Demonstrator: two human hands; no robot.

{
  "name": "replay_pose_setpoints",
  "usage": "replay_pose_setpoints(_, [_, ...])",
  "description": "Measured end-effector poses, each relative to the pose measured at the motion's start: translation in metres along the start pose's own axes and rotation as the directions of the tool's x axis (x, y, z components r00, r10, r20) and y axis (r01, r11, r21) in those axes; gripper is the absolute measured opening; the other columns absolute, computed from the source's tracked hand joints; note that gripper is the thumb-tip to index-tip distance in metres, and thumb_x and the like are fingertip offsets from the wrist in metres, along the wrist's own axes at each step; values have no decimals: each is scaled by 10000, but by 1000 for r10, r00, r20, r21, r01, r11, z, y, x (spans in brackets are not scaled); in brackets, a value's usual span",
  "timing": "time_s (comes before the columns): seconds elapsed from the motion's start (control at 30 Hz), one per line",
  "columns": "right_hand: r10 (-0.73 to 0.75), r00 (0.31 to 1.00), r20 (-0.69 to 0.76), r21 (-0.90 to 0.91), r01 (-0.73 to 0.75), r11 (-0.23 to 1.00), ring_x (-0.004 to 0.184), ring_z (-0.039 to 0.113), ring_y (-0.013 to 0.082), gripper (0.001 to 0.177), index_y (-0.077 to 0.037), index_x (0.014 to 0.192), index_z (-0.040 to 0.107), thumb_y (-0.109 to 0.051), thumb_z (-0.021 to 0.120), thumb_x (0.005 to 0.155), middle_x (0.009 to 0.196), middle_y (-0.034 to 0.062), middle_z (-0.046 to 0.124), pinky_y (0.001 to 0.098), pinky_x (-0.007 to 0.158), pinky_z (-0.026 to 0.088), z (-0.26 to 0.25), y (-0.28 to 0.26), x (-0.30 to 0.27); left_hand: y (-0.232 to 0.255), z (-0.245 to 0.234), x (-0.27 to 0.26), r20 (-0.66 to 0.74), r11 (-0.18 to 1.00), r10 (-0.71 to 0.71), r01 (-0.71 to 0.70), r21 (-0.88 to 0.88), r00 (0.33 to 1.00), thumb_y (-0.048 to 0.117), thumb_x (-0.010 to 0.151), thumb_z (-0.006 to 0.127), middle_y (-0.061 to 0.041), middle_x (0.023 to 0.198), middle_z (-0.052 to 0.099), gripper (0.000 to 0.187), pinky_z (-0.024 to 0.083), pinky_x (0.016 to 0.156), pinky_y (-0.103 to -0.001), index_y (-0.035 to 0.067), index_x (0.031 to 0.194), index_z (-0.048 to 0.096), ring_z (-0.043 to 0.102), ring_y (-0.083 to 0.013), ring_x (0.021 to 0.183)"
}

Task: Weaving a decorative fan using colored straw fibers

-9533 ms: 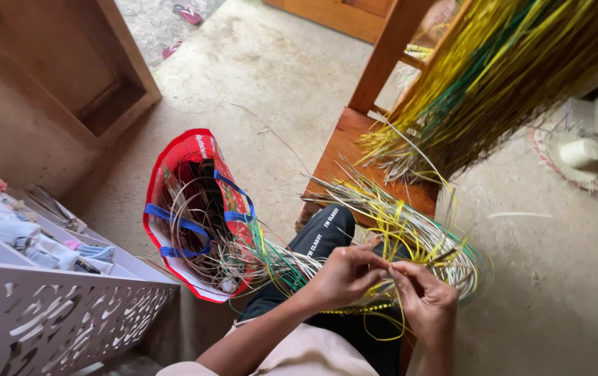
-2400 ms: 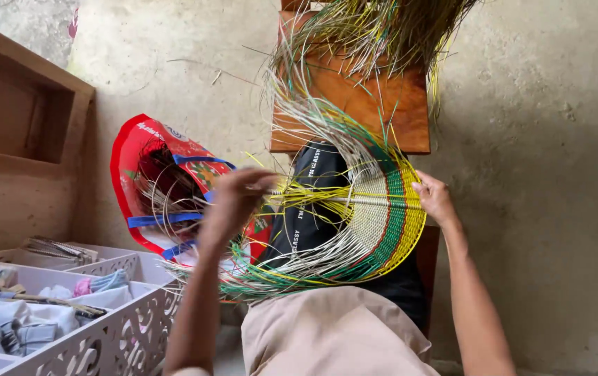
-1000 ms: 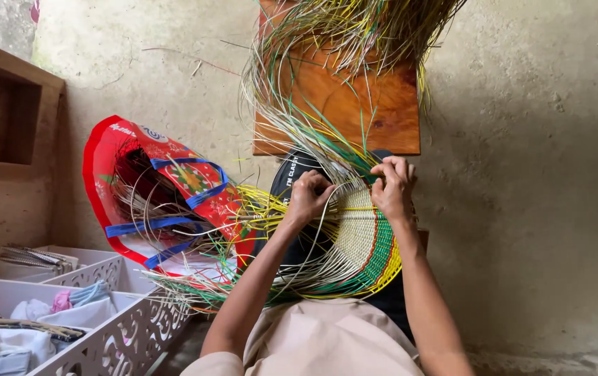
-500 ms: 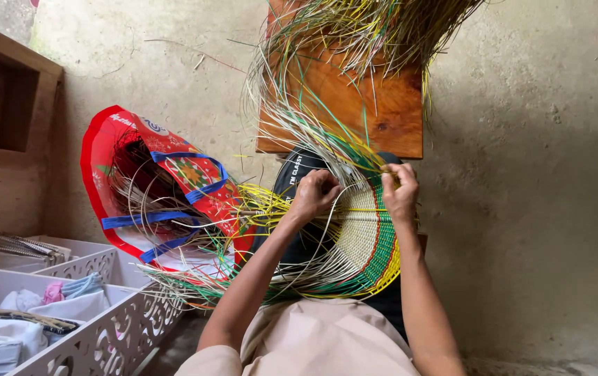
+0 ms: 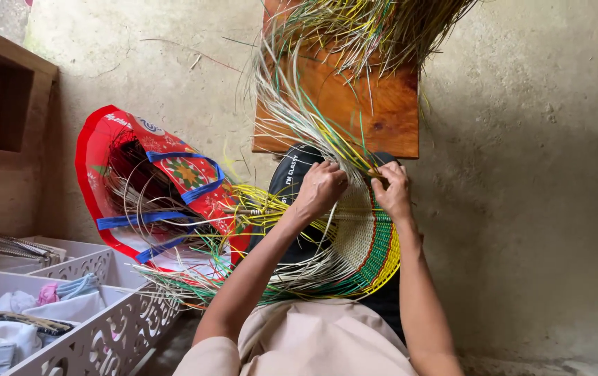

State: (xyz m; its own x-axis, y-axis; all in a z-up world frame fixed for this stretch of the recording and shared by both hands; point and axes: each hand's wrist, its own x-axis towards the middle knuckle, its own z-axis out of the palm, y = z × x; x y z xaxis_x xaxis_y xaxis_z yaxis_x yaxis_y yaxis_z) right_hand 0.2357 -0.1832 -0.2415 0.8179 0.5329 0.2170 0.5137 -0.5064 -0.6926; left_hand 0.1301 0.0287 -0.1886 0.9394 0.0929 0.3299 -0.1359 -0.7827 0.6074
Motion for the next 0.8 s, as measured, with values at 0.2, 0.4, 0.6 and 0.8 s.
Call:
replay_pose_setpoints(0.2, [-11,989,145,-221,43,974,1072,554,249,299,-193,1017,717,-160,724,720,1090,-12,602,477,998,416,-3,-49,-6,-27,27,-31,204,843,-255,321,-432,945,248,842,717,-150,751,638,126,483,650,-505,127,872,693,658,-398,809])
replay_pose_setpoints(0.4, [-176,982,72,-79,182,980,1095,539,290,570,-111,1142,619,-295,851,655,1148,48,609,490,1011,353,17,-76,-12,-14,11,-41,208,590,-316,363,-722,926,172,933,701,-106,789,704,107,540,763,-395,78,982,716,677,-189,806])
replay_pose_setpoints(0.6, [-188,982,21,-63,189,980,1041,595,310,663,-77,1167,594,-327,899,635,1110,97,644,475,1017,375,29,-74,-21,-13,3,-44,200,499,-370,376,-781,907,153,949,685,-53,714,697,87,522,693,-314,72,927,709,648,-111,744])
replay_pose_setpoints(0.8, [-205,975,-85,-221,182,958,937,583,227,350,-146,956,648,-392,843,800,952,-6,632,425,957,364,43,-62,-23,24,-48,-26,39,695,-246,204,-689,969,249,1001,643,-128,723,656,212,527,661,-369,85,874,689,663,-242,682])
